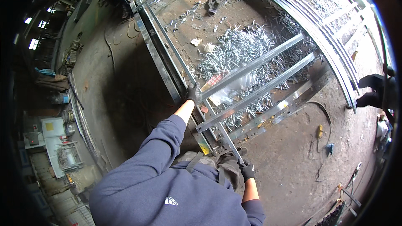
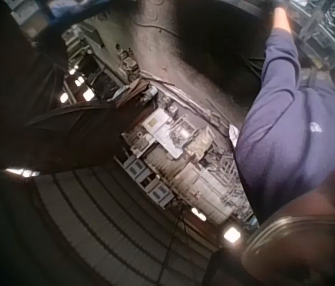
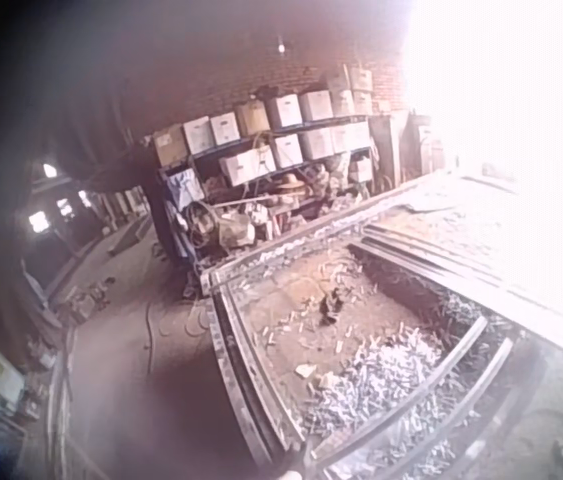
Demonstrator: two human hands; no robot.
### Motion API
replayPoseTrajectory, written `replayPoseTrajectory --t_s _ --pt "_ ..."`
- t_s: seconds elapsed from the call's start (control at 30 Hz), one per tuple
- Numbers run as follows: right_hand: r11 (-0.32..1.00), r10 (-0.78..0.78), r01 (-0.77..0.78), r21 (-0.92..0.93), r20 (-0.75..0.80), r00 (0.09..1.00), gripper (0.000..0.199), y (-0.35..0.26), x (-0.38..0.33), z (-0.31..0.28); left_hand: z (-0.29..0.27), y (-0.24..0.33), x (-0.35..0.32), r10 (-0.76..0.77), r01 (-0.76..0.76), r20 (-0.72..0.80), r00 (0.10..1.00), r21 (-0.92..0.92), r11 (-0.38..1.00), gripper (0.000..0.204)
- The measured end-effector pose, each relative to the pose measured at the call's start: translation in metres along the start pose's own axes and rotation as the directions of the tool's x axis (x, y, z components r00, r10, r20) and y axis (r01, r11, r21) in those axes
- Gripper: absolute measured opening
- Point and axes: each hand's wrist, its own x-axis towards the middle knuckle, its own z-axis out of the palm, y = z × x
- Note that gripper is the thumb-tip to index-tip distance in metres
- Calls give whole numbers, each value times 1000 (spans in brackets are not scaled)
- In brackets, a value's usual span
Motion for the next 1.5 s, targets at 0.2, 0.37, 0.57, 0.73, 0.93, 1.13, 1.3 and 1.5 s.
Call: replayPoseTrajectory --t_s 0.2,0.37,0.57,0.73,0.93,1.13,1.3,1.5 --pt "999 -42 42 -10 3 999 27 -2 -2 -1 8 -21 15 14 -10 -31 999 102 995 43" --pt "994 -71 73 -82 31 997 34 -21 3 8 16 -32 27 -4 -1 -101 995 -50 999 48" --pt "980 -201 201 -7 5 980 34 -42 29 36 9 -15 5 41 -35 -60 997 95 995 56" --pt "952 -128 93 291 105 986 25 -68 48 57 0 -3 2 56 -58 56 997 23 998 66" --pt "970 -211 205 -133 -30 977 37 -60 37 23 -3 -18 31 98 -100 60 993 27 995 69" --pt "979 -10 55 194 -225 974 30 -63 2 -39 5 -3 23 29 -36 -40 999 -164 986 72" --pt "838 -518 407 -364 -292 804 25 -133 50 -82 -9 29 -13 -100 114 55 993 -388 915 75" --pt "286 -790 499 -818 93 606 22 -220 140 -82 -56 25 -146 230 -252 -106 967 -324 912 55"
